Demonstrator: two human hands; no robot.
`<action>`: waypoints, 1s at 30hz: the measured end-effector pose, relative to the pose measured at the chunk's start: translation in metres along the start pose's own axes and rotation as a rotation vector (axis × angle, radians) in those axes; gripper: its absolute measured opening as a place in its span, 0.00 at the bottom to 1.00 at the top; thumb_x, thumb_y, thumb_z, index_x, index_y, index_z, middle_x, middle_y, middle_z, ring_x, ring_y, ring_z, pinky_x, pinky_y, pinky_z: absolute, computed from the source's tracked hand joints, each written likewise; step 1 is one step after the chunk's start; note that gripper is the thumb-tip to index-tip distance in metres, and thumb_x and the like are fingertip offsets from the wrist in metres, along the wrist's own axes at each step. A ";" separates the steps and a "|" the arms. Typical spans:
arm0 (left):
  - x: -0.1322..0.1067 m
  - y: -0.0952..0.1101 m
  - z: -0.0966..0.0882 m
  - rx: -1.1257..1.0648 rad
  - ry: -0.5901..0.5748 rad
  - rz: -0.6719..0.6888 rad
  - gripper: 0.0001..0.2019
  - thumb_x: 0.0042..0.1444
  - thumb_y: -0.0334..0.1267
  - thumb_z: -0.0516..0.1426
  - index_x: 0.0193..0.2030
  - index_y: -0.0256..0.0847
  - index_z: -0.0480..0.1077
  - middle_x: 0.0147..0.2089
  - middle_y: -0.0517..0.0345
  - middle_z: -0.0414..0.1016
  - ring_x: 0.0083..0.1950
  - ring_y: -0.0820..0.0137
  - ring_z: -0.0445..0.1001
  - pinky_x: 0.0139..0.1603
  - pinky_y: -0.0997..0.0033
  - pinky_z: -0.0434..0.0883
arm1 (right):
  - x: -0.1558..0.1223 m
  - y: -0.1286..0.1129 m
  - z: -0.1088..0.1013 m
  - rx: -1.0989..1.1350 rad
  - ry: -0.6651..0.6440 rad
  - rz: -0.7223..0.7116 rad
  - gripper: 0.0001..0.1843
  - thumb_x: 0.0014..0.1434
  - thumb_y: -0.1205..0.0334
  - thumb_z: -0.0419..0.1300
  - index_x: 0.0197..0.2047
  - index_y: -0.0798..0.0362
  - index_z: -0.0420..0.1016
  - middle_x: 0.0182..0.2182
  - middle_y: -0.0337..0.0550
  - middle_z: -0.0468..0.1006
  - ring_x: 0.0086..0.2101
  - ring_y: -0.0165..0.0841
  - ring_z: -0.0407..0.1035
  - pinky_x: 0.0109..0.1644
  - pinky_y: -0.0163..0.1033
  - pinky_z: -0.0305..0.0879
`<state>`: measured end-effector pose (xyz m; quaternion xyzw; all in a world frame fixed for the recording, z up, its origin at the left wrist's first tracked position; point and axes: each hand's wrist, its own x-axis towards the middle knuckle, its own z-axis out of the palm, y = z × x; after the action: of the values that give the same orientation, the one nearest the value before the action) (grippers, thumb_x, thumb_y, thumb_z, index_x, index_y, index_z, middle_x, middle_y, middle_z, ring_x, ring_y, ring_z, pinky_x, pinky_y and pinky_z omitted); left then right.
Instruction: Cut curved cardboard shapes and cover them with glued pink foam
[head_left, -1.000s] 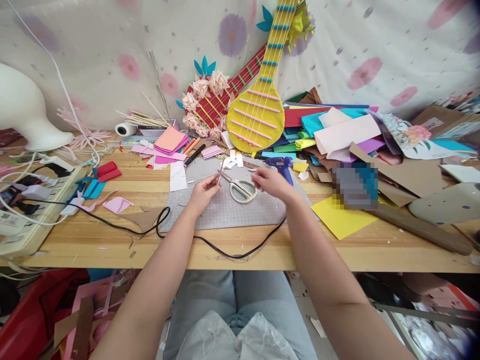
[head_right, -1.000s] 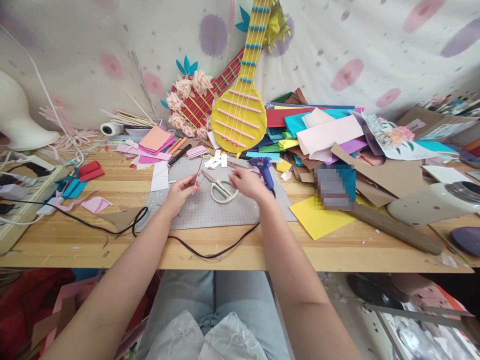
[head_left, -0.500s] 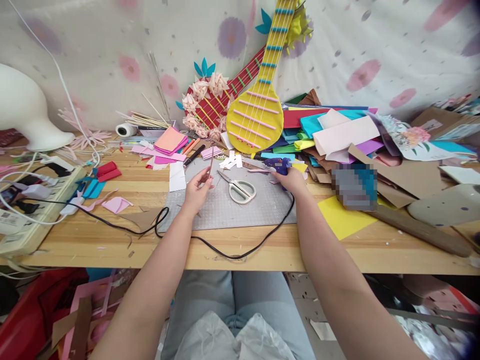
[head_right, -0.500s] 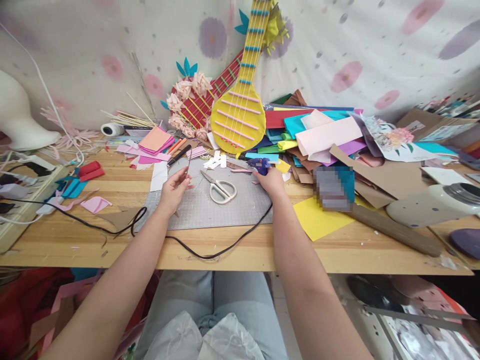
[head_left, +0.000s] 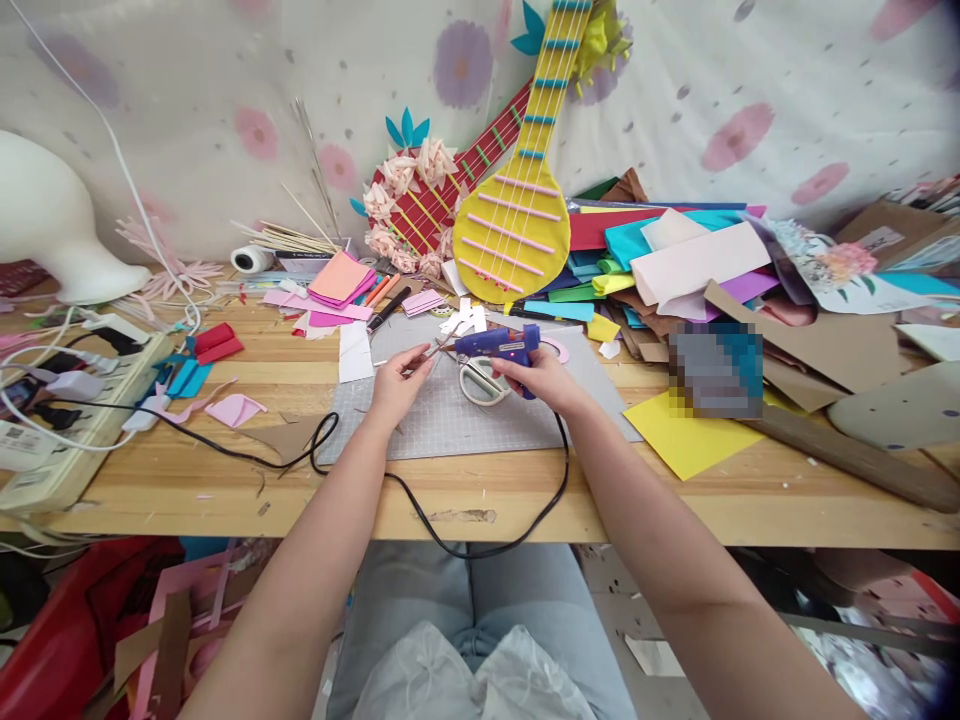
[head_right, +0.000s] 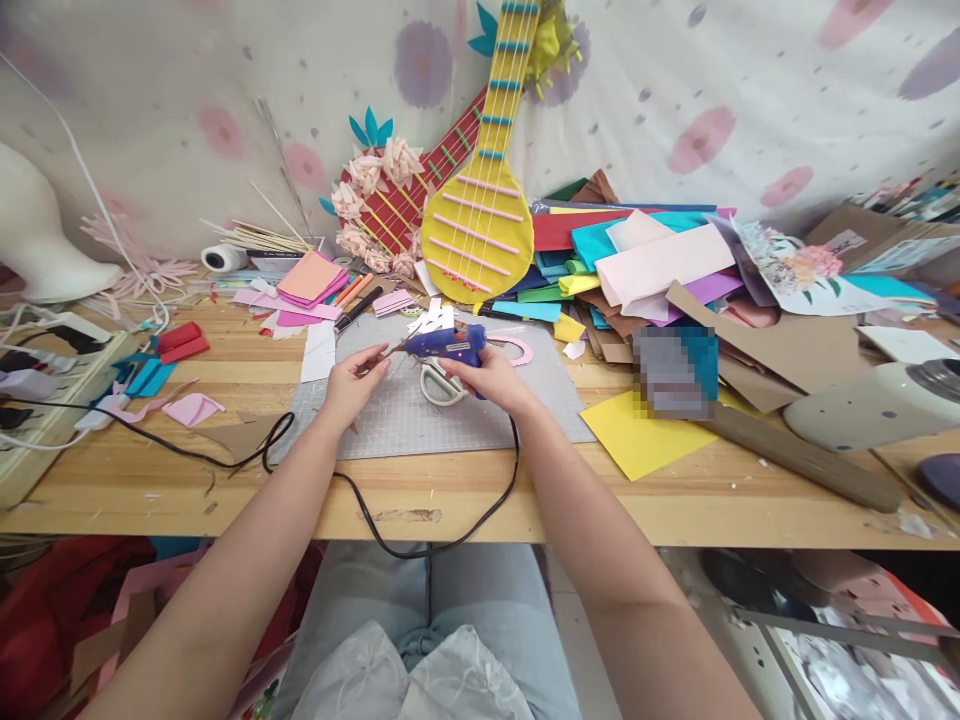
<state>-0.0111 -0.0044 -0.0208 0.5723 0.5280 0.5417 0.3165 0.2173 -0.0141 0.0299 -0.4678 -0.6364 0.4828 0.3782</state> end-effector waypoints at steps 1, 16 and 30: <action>0.000 0.000 0.000 0.018 -0.001 0.002 0.19 0.46 0.42 0.61 0.46 0.37 0.74 0.41 0.51 0.77 0.38 0.70 0.73 0.39 0.71 0.70 | 0.000 -0.002 0.004 -0.010 -0.009 0.010 0.23 0.44 0.41 0.62 0.26 0.56 0.71 0.14 0.34 0.62 0.16 0.23 0.56 0.19 0.31 0.52; -0.004 0.003 0.000 0.079 -0.065 -0.040 0.15 0.48 0.40 0.58 0.42 0.38 0.76 0.32 0.54 0.77 0.29 0.71 0.72 0.19 0.78 0.64 | 0.010 0.012 0.011 -0.159 0.055 0.022 0.22 0.44 0.42 0.62 0.29 0.54 0.74 0.14 0.34 0.64 0.18 0.27 0.60 0.24 0.35 0.59; -0.002 -0.002 0.002 0.107 -0.090 -0.052 0.16 0.48 0.42 0.58 0.43 0.38 0.76 0.30 0.55 0.76 0.25 0.72 0.71 0.20 0.76 0.65 | 0.010 0.014 0.017 -0.166 0.037 -0.055 0.17 0.46 0.47 0.62 0.31 0.53 0.75 0.19 0.37 0.69 0.24 0.30 0.64 0.29 0.36 0.61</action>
<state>-0.0095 -0.0055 -0.0240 0.5984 0.5561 0.4781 0.3227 0.2022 -0.0073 0.0124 -0.4886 -0.6797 0.4091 0.3632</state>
